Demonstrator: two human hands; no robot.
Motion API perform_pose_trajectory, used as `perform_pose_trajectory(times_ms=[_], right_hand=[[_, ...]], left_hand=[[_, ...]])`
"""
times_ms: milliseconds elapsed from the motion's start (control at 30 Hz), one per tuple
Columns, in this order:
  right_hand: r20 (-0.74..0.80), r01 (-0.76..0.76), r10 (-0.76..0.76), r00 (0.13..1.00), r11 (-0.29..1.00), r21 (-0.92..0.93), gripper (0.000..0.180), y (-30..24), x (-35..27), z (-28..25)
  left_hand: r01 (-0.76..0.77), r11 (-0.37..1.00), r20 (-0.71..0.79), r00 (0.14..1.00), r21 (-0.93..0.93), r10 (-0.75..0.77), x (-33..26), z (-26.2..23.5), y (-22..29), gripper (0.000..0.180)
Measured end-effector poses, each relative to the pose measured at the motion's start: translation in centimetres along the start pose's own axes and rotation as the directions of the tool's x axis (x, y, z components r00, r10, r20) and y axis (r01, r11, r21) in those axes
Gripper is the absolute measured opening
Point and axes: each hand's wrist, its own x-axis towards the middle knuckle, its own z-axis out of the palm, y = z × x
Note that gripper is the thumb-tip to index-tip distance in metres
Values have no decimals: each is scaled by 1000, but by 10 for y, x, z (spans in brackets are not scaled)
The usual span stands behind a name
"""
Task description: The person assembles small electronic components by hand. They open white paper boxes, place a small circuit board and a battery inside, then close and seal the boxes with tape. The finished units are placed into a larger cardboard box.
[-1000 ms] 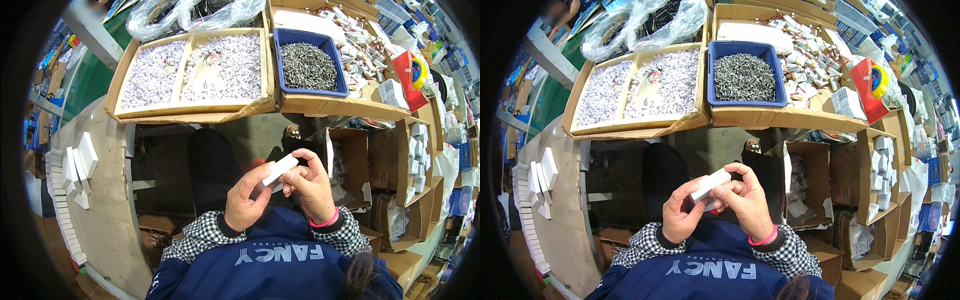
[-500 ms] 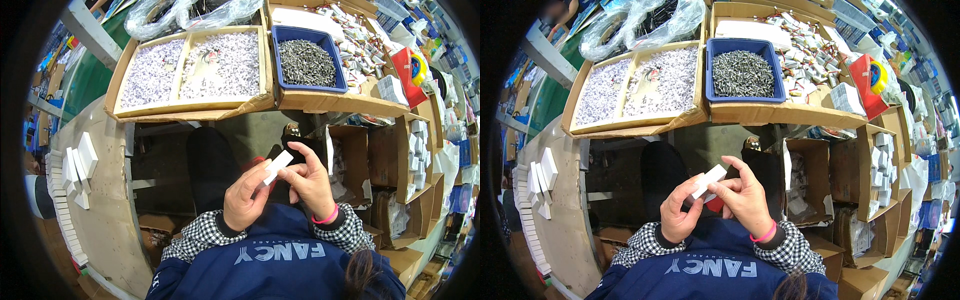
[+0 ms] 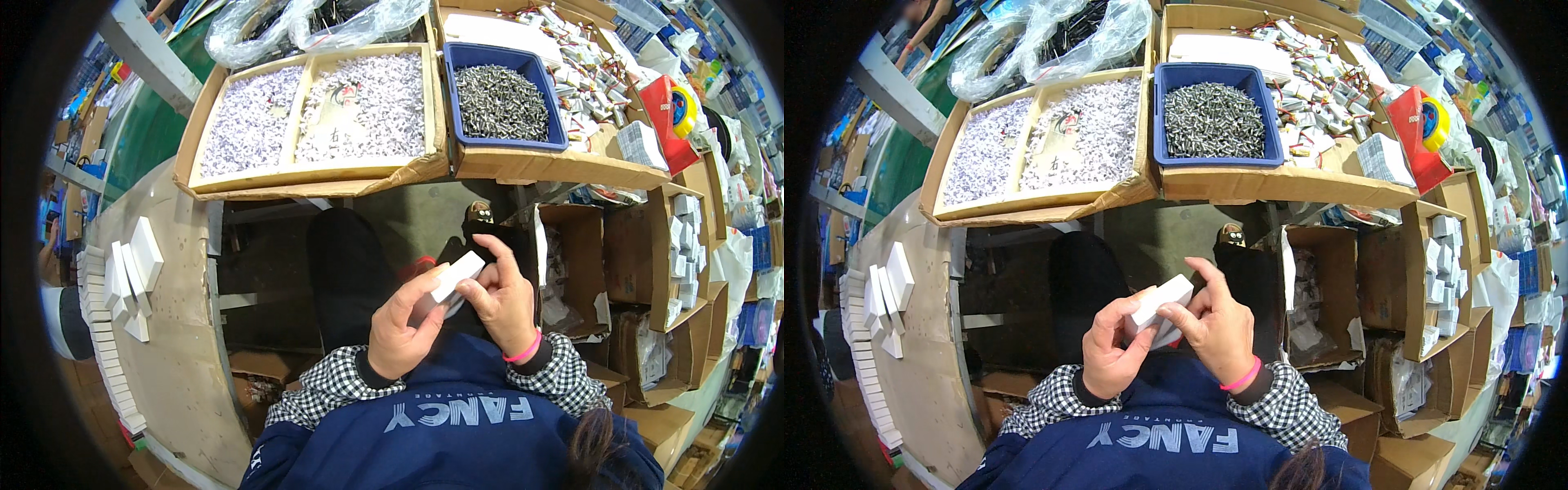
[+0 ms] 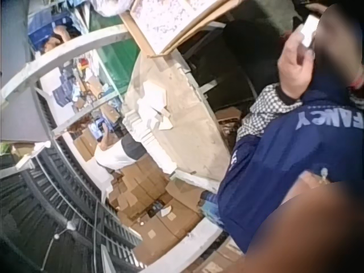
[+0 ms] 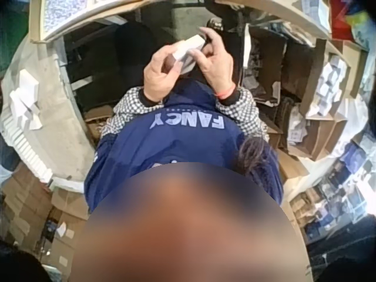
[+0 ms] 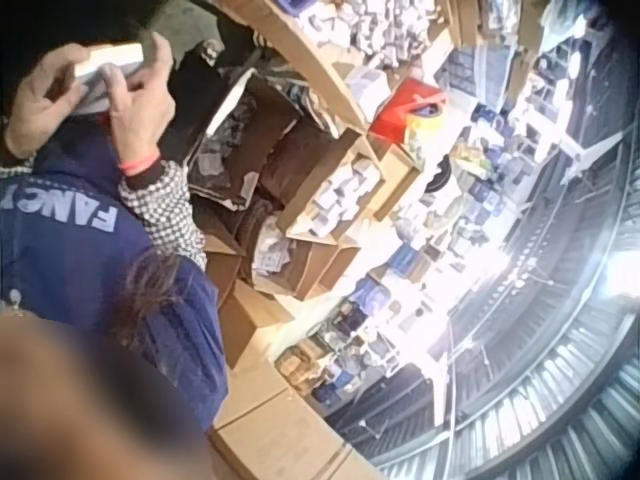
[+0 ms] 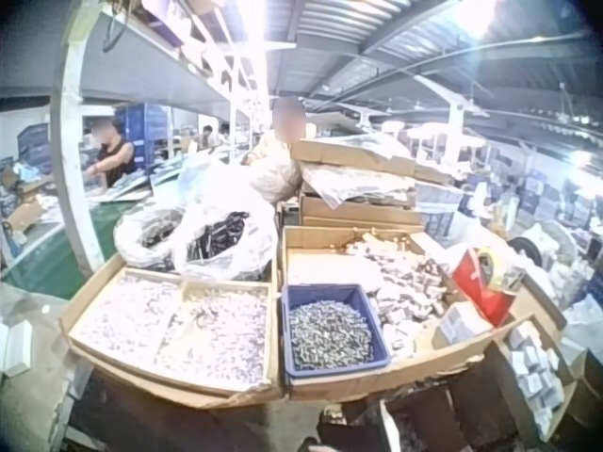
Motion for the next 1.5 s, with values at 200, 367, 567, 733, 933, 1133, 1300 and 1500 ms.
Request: perform_pose_trajectory(times_ms=[200, 367, 567, 733, 933, 1133, 1300, 1500], right_hand=[[-197, 570, -576, 793, 817, -92, 46, 14, 12, 3], [53, 670, -670, 740, 731, -128, 39, 7, 23, -19], [405, 382, -442, 801, 897, 222, 33, 12, 33, -29], [427, -374, 77, 901, 635, 675, 28, 38, 35, -21], [516, -607, 323, 793, 353, 712, 44, 48, 21, 11], [634, -578, 161, 756, 618, 533, 41, 36, 14, 7], [524, 129, -134, 841, 991, 47, 22, 7, 44, -92], [21, 314, -485, 874, 532, -786, 16, -40, 112, -227]], left_hand=[[205, 904, 109, 978, -375, -177, 3, -2, 3, 54], [263, 919, 195, 958, -292, -213, 13, -12, 8, 58], [363, 904, 389, 885, -227, -258, 22, -13, 8, 68], [451, 700, 369, 886, -553, -280, 36, -24, 1, 45], [-114, 969, 311, 949, 220, 41, 27, 4, -14, 117], [-72, 993, 176, 983, 96, 54, 28, 15, -13, 116], [129, 989, 167, 976, 76, -140, 35, 7, -12, 95], [283, 959, 235, 933, -19, -271, 33, 6, -27, 88]])
